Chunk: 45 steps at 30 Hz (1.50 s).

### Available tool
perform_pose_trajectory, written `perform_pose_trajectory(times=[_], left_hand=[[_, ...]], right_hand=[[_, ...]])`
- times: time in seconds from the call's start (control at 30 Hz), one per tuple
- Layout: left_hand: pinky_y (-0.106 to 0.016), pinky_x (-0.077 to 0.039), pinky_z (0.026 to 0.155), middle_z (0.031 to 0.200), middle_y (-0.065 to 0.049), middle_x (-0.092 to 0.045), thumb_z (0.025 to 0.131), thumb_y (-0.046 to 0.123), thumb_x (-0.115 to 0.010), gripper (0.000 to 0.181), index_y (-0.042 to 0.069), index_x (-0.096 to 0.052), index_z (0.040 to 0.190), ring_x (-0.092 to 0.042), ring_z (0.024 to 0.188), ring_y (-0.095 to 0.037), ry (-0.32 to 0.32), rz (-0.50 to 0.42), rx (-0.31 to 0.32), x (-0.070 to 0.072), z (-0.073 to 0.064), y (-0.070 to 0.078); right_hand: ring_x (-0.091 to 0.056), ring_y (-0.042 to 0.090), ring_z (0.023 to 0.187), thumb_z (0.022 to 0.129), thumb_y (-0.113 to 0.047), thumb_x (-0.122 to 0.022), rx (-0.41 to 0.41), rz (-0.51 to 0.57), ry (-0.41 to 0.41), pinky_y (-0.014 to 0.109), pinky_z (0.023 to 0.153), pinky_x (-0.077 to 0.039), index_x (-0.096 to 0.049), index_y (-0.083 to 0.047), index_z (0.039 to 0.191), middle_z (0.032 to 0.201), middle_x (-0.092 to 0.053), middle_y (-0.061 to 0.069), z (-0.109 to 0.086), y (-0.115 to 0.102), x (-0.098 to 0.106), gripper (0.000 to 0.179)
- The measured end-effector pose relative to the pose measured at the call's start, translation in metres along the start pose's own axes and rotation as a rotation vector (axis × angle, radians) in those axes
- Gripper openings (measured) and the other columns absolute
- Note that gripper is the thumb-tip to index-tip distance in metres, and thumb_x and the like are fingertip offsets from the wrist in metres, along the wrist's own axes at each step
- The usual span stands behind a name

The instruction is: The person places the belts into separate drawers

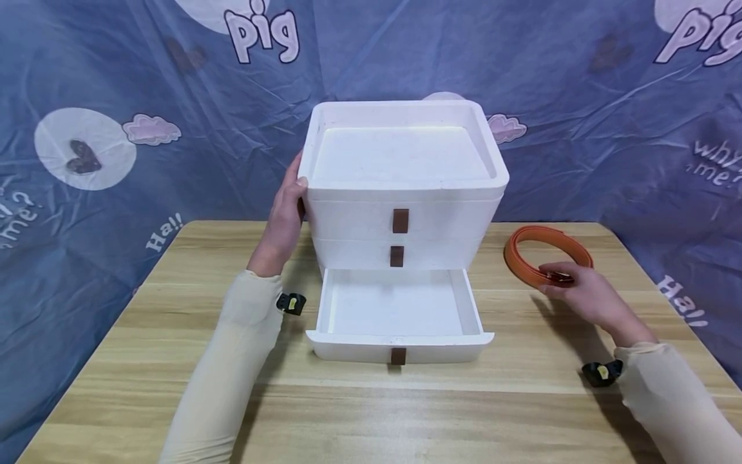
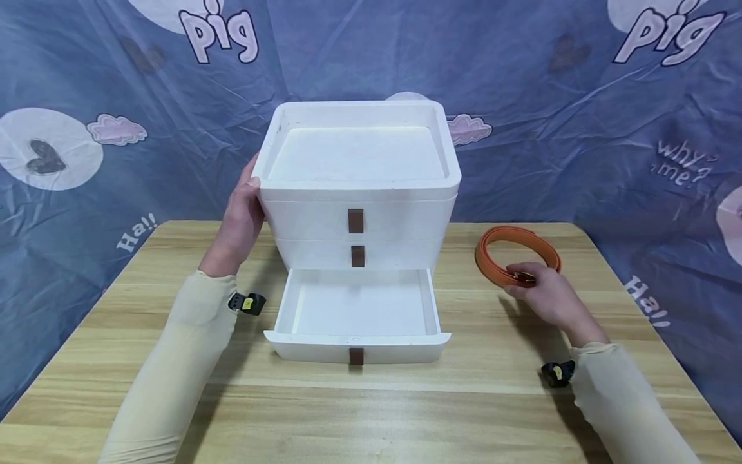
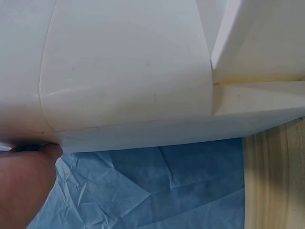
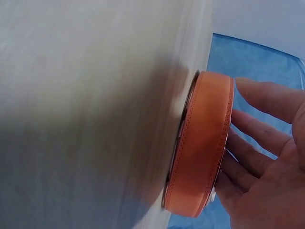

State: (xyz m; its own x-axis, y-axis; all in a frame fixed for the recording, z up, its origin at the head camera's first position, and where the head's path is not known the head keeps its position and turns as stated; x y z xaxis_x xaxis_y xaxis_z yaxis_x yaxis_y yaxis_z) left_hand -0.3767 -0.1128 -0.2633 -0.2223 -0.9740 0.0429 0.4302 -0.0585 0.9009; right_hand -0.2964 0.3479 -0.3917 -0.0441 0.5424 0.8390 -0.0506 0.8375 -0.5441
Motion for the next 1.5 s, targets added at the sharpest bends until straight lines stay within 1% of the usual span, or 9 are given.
perform_pose_trajectory(times=[0.17, 0.33, 0.5, 0.67, 0.87, 1.07, 1.27, 1.37, 1.5], left_hand=[[-0.041, -0.027, 0.106, 0.155, -0.005, -0.026, 0.098, 0.029, -0.03, 0.063, 0.015, -0.017, 0.158, -0.034, 0.131, -0.023, 0.006, -0.001, 0.02, 0.001, 0.001, -0.003], [-0.041, -0.027, 0.106, 0.154, -0.007, -0.028, 0.097, 0.03, -0.033, 0.064, 0.013, -0.019, 0.157, -0.035, 0.13, -0.023, 0.032, 0.006, 0.033, 0.004, 0.001, -0.003], [-0.041, -0.027, 0.106, 0.154, -0.005, -0.029, 0.099, 0.036, -0.036, 0.064, 0.015, -0.022, 0.157, -0.034, 0.131, -0.021, 0.051, 0.054, 0.054, 0.005, 0.001, -0.003], [-0.041, -0.028, 0.106, 0.154, -0.005, -0.03, 0.1, 0.039, -0.038, 0.063, 0.014, -0.024, 0.157, -0.034, 0.132, -0.02, 0.059, 0.079, 0.053, 0.007, 0.0, -0.003], [-0.045, -0.032, 0.103, 0.151, -0.007, -0.033, 0.099, 0.037, -0.04, 0.064, 0.013, -0.024, 0.156, -0.04, 0.127, -0.025, 0.046, 0.036, 0.04, 0.007, 0.001, -0.003], [-0.046, -0.032, 0.102, 0.15, -0.008, -0.034, 0.099, 0.036, -0.039, 0.064, 0.013, -0.023, 0.157, -0.041, 0.126, -0.026, 0.037, 0.019, 0.032, 0.005, 0.001, -0.002], [-0.045, -0.032, 0.102, 0.151, -0.008, -0.033, 0.099, 0.036, -0.038, 0.064, 0.014, -0.023, 0.157, -0.041, 0.126, -0.025, 0.03, 0.021, 0.035, 0.004, 0.002, -0.002], [-0.045, -0.032, 0.103, 0.151, -0.007, -0.033, 0.099, 0.036, -0.038, 0.064, 0.015, -0.022, 0.157, -0.041, 0.126, -0.025, 0.034, 0.029, 0.038, 0.004, 0.002, -0.003], [-0.045, -0.032, 0.103, 0.15, -0.008, -0.034, 0.099, 0.036, -0.037, 0.063, 0.015, -0.023, 0.157, -0.041, 0.126, -0.025, 0.036, 0.025, 0.032, 0.005, 0.002, -0.002]], right_hand=[[-0.057, 0.04, 0.103, 0.093, -0.02, -0.069, 0.011, -0.004, -0.006, 0.034, 0.075, -0.043, -0.056, 0.009, 0.13, 0.121, -0.057, 0.03, 0.0, -0.002, -0.003, 0.049], [-0.056, 0.042, 0.104, 0.094, -0.016, -0.067, 0.006, -0.013, -0.006, 0.047, 0.08, -0.042, -0.056, 0.008, 0.131, 0.123, -0.057, 0.03, 0.0, -0.002, -0.003, 0.046], [-0.054, 0.044, 0.106, 0.093, -0.012, -0.066, -0.012, -0.015, -0.003, 0.053, 0.082, -0.041, -0.056, 0.008, 0.13, 0.124, -0.055, 0.031, 0.0, -0.001, -0.002, 0.043], [-0.054, 0.043, 0.105, 0.092, -0.007, -0.067, -0.003, -0.018, 0.009, 0.054, 0.083, -0.041, -0.056, 0.008, 0.129, 0.123, -0.055, 0.031, 0.001, -0.003, -0.003, 0.041], [-0.055, 0.044, 0.104, 0.09, -0.003, -0.069, 0.043, -0.047, 0.039, 0.056, 0.083, -0.041, -0.06, 0.009, 0.124, 0.119, -0.057, 0.031, 0.003, -0.005, -0.001, 0.037], [-0.055, 0.045, 0.102, 0.088, -0.002, -0.07, 0.068, -0.082, 0.025, 0.059, 0.084, -0.041, -0.063, 0.009, 0.119, 0.114, -0.06, 0.03, 0.004, -0.007, -0.002, 0.034], [-0.059, 0.04, 0.093, 0.085, -0.002, -0.073, 0.111, -0.122, 0.028, 0.057, 0.079, -0.043, -0.067, 0.007, 0.113, 0.105, -0.064, 0.025, 0.004, -0.009, 0.001, 0.03], [-0.06, 0.04, 0.091, 0.085, -0.002, -0.073, 0.119, -0.126, 0.032, 0.057, 0.078, -0.044, -0.068, 0.007, 0.112, 0.103, -0.065, 0.024, 0.003, -0.009, 0.001, 0.029], [-0.061, 0.04, 0.091, 0.085, -0.001, -0.073, 0.13, -0.13, 0.061, 0.056, 0.076, -0.044, -0.069, 0.006, 0.111, 0.102, -0.066, 0.023, 0.001, -0.01, 0.003, 0.027]])
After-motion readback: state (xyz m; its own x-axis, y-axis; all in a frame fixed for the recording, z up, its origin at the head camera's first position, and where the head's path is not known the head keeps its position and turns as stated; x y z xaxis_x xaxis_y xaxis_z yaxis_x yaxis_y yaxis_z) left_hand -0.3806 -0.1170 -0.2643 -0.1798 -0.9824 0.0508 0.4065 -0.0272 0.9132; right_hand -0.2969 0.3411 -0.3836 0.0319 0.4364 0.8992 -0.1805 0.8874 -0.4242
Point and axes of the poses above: each hand's wrist, its own z-axis towards the middle knuckle, its own x-axis out of the back of the hand, y = z × x, the point moved 9 cm from there along z, towards the middle knuckle
